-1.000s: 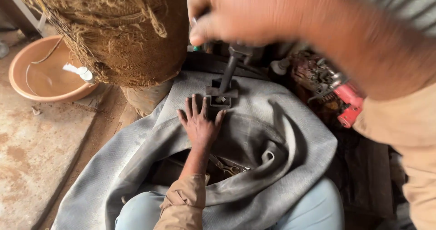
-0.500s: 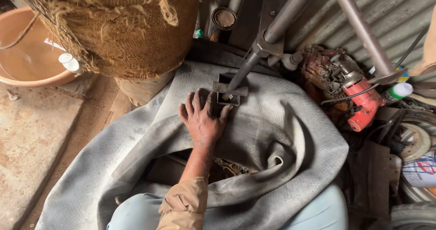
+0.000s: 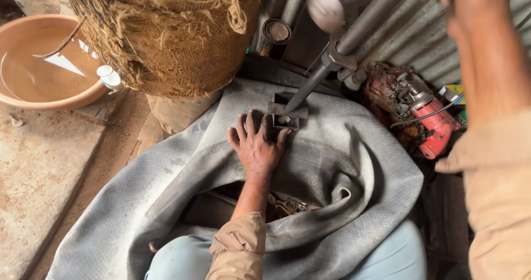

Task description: Repairing a motorcycle inner tube using a vulcanizing press and adhesive solution.

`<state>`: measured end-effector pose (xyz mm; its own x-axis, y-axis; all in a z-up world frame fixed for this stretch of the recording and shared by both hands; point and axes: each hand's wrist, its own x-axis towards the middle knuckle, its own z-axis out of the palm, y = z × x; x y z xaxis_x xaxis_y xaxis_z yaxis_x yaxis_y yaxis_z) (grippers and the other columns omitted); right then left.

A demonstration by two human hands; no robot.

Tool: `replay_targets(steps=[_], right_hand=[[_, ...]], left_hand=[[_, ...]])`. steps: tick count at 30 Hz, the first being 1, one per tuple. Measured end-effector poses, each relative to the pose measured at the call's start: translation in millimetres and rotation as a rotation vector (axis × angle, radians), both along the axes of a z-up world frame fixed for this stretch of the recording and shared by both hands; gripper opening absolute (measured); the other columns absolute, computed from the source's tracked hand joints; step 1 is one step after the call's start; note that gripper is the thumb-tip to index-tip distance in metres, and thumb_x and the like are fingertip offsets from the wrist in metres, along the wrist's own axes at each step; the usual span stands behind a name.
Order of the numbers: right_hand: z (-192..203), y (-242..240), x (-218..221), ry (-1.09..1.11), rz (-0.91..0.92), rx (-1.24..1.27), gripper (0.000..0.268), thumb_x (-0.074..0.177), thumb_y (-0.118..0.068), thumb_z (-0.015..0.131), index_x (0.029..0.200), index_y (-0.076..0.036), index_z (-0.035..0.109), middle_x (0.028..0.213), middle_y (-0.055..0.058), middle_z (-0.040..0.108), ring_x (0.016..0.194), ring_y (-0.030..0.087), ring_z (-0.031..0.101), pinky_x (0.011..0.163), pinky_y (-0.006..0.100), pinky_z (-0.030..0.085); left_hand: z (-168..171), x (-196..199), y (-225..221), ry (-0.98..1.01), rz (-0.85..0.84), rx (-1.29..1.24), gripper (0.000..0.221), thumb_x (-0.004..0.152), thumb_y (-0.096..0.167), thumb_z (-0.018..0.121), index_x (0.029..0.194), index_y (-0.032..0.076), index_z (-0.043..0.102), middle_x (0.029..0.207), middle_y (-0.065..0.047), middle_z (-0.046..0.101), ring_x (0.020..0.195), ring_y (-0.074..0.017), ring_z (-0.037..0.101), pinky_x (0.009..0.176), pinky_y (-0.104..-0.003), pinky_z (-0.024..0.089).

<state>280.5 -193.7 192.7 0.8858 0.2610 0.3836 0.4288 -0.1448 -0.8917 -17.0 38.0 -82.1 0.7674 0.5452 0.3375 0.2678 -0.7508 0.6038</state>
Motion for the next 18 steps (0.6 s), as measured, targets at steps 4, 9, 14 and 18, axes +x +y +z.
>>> replay_targets(steps=[4,9,14,18], right_hand=[[-9.7,-24.2,-70.4,0.064,-0.083,0.245,0.029,0.114,-0.024,0.053,0.09,-0.009,0.055,0.071,0.01,0.058,0.058,0.02,0.057,0.054,0.032,0.044],[-5.9,0.1,-190.7,-0.174,-0.114,0.192,0.044,0.113,-0.023,0.056,0.073,-0.007,0.049,0.064,0.01,0.053,0.049,0.019,0.049,0.045,0.031,0.034],[15.0,9.8,-226.6,-0.204,-0.185,0.039,0.051,0.118,-0.028,0.053,0.073,-0.005,0.056,0.067,0.009,0.056,0.055,0.015,0.051,0.054,0.027,0.04],[35.0,-15.5,-197.7,-0.209,0.008,-0.246,0.053,0.118,-0.042,0.043,0.088,-0.003,0.064,0.08,0.011,0.067,0.065,0.017,0.062,0.064,0.028,0.044]], left_hand=[[0.3,0.0,-0.4,0.044,-0.002,-0.001,0.066,0.085,0.066,0.069,0.129,0.017,0.069,0.149,-0.014,0.05,0.143,-0.0369,0.036,0.115,-0.065,0.018],[-3.8,0.5,-1.6,0.014,0.011,-0.003,0.066,0.085,0.066,0.068,0.13,0.017,0.069,0.149,-0.014,0.05,0.145,-0.0369,0.035,0.116,-0.063,0.017],[1.3,0.9,1.4,-0.038,0.011,-0.024,0.065,0.081,0.062,0.071,0.129,0.017,0.07,0.147,-0.014,0.052,0.143,-0.0373,0.036,0.116,-0.061,0.016],[23.1,-7.8,4.2,-0.31,-0.024,-0.192,0.043,0.082,0.034,0.072,0.119,0.012,0.072,0.133,-0.012,0.062,0.133,-0.0322,0.05,0.117,-0.055,0.027]])
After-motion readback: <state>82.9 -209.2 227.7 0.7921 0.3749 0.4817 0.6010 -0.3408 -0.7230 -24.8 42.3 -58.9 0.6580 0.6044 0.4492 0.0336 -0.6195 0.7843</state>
